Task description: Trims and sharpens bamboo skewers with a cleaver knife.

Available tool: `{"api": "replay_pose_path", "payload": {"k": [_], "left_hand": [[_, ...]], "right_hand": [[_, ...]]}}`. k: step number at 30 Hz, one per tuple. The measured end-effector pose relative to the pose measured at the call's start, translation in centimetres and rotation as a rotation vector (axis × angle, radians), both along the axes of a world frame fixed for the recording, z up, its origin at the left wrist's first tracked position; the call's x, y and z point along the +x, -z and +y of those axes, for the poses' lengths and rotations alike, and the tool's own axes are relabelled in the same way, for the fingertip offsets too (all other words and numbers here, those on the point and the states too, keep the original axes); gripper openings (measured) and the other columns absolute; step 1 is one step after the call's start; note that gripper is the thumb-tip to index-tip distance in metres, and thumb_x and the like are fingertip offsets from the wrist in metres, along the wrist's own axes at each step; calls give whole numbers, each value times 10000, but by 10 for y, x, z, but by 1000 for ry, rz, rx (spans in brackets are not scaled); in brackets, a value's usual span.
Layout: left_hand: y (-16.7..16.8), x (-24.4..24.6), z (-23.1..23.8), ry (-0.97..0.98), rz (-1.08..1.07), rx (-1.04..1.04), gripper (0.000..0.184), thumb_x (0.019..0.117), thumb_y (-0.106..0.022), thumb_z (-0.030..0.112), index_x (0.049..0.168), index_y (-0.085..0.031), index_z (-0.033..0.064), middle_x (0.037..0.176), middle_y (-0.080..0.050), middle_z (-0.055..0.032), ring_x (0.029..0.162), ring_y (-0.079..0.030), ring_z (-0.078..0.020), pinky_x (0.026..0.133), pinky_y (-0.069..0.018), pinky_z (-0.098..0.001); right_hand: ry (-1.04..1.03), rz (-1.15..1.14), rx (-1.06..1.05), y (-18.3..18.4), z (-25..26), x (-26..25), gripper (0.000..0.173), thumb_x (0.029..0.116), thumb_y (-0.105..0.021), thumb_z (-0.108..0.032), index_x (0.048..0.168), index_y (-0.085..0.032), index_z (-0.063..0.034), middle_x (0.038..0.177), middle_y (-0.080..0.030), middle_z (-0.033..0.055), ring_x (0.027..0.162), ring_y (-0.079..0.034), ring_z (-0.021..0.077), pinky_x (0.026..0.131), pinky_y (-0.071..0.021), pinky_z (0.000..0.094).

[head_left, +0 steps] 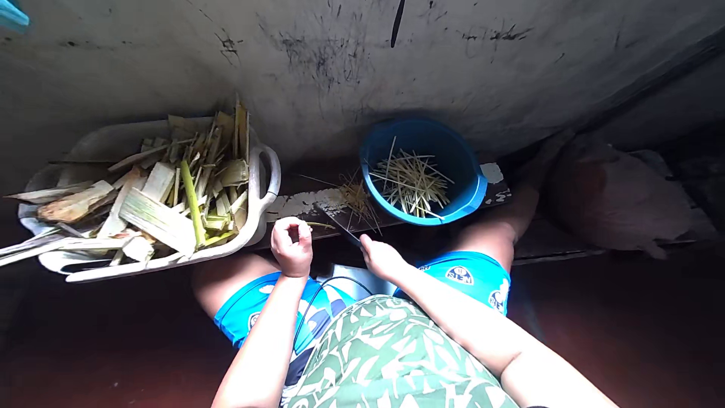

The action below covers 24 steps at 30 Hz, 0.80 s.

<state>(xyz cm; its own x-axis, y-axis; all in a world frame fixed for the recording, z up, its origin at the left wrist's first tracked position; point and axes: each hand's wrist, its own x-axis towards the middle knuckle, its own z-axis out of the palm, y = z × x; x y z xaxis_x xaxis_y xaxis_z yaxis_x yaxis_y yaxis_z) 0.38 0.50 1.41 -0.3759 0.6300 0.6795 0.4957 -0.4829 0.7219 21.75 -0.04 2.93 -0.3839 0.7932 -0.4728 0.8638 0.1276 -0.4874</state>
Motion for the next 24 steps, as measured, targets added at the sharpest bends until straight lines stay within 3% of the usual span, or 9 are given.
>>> {"api": "replay_pose_path", "payload": {"k": [7,12,14,17,24], "left_hand": [[1,-1,5,-2,-122,-18,150,1012,-591,165,1030,-563,20,849,-630,28,696,-644,-2,660,-599,-212],[11,0,3,23,76,-62,282,1031,-598,250,1040,-595,-31,898,-651,-91,752,-657,-81,723,-595,-252],[9,2,1,30,175,-70,264,1024,-598,222,1010,-611,-41,920,-662,-137,812,-663,-124,785,-577,-254],[7,4,0,19,263,-45,229,1011,-618,189,984,-611,-38,940,-667,-165,895,-682,-170,868,-565,-268],[6,4,-2,2,309,-12,215,1004,-628,188,965,-610,-23,923,-670,-156,923,-684,-171,890,-548,-250]], "right_hand": [[175,0,52,-11,2,10,350,1094,-358,-189,1362,-496,-12,1088,-678,228,1075,-676,382,917,-525,535],[112,241,121,-32,-10,1,346,1089,-376,-191,1332,-530,2,1024,-684,208,975,-689,349,876,-536,505],[76,354,168,-44,-15,-5,337,1082,-385,-186,1299,-551,10,966,-682,186,909,-689,318,832,-545,477],[35,460,219,-60,-21,-12,299,1071,-394,-170,1239,-574,-1,900,-664,146,828,-669,265,770,-546,431],[-6,422,225,-63,-24,-11,298,1067,-390,-167,1224,-579,1,887,-662,147,834,-671,279,767,-537,438]]}}
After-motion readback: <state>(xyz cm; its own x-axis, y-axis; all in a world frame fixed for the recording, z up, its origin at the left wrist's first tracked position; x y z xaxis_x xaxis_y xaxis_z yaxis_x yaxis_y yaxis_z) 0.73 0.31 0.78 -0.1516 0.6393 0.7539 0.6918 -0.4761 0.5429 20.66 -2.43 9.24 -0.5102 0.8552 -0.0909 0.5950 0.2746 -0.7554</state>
